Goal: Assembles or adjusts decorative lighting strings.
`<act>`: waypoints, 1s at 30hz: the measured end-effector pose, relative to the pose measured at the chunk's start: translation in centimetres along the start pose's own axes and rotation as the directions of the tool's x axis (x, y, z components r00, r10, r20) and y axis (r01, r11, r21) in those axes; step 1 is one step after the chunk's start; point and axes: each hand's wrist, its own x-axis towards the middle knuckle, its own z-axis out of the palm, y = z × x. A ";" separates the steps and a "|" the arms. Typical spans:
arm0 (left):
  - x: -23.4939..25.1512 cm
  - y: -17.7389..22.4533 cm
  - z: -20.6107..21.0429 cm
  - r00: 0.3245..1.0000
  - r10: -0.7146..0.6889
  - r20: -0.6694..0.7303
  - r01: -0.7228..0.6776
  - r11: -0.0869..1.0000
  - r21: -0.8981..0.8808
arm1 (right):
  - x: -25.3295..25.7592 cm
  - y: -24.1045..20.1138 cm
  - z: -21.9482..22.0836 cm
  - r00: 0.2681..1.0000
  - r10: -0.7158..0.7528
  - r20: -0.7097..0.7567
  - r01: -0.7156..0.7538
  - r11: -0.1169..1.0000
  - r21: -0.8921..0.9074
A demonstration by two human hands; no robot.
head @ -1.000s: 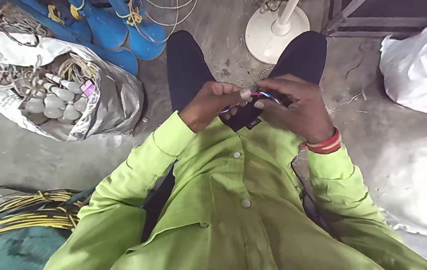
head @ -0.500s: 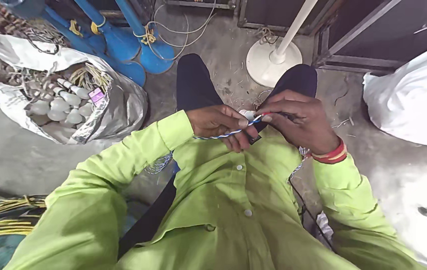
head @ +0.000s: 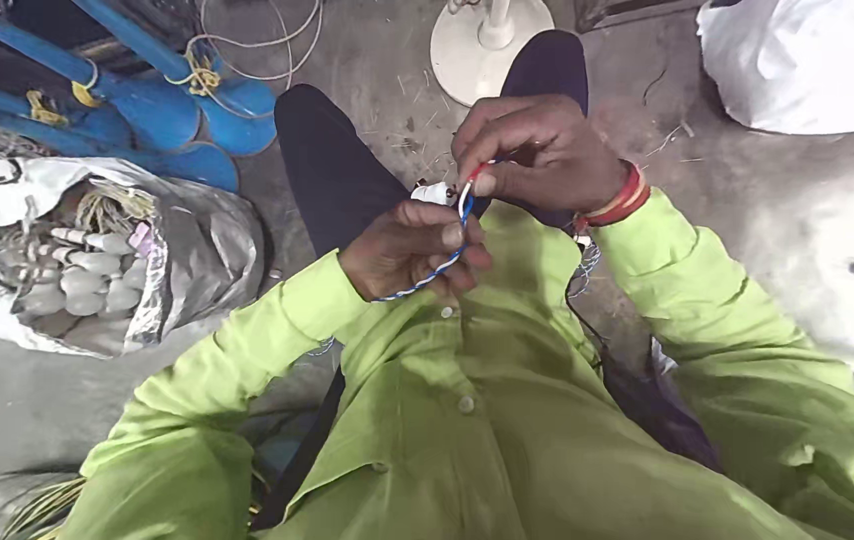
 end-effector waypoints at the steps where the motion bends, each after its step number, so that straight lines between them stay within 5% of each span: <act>1: -0.1 0.3 0.1 0.999 -0.003 -0.051 0.006 0.999 0.050 | 0.0 -0.1 0.0 1.000 0.004 0.000 -0.004 1.000 -0.029; 6: -0.5 2.1 0.4 0.945 0.000 -0.328 0.092 0.960 0.265 | -0.1 -0.9 0.1 0.998 0.064 -0.010 -0.064 0.944 -0.325; 12: -0.1 3.7 -1.3 0.802 0.141 -0.580 0.205 0.847 0.490 | 0.3 -1.7 0.7 0.967 0.237 -0.090 -0.246 0.788 -0.564; 17: 1.3 4.2 -1.3 0.785 0.234 -0.574 0.093 0.871 0.482 | 1.5 -0.3 0.2 0.944 0.292 -0.153 -0.327 0.768 -0.550; 22: 3.1 4.8 -2.9 0.726 0.283 -0.627 -0.009 0.915 0.403 | 4.0 1.6 -0.3 0.964 0.225 -0.141 -0.260 0.698 -0.667; 27: 4.0 6.9 -5.8 0.741 0.146 -0.655 0.000 0.976 0.218 | 4.9 2.4 -1.2 0.928 0.239 -0.285 -0.371 0.657 -0.657; 30: 5.3 7.4 -8.1 0.726 0.082 -0.683 -0.001 0.993 0.119 | 3.9 1.7 -0.9 0.923 0.055 -0.382 -0.299 0.729 -0.616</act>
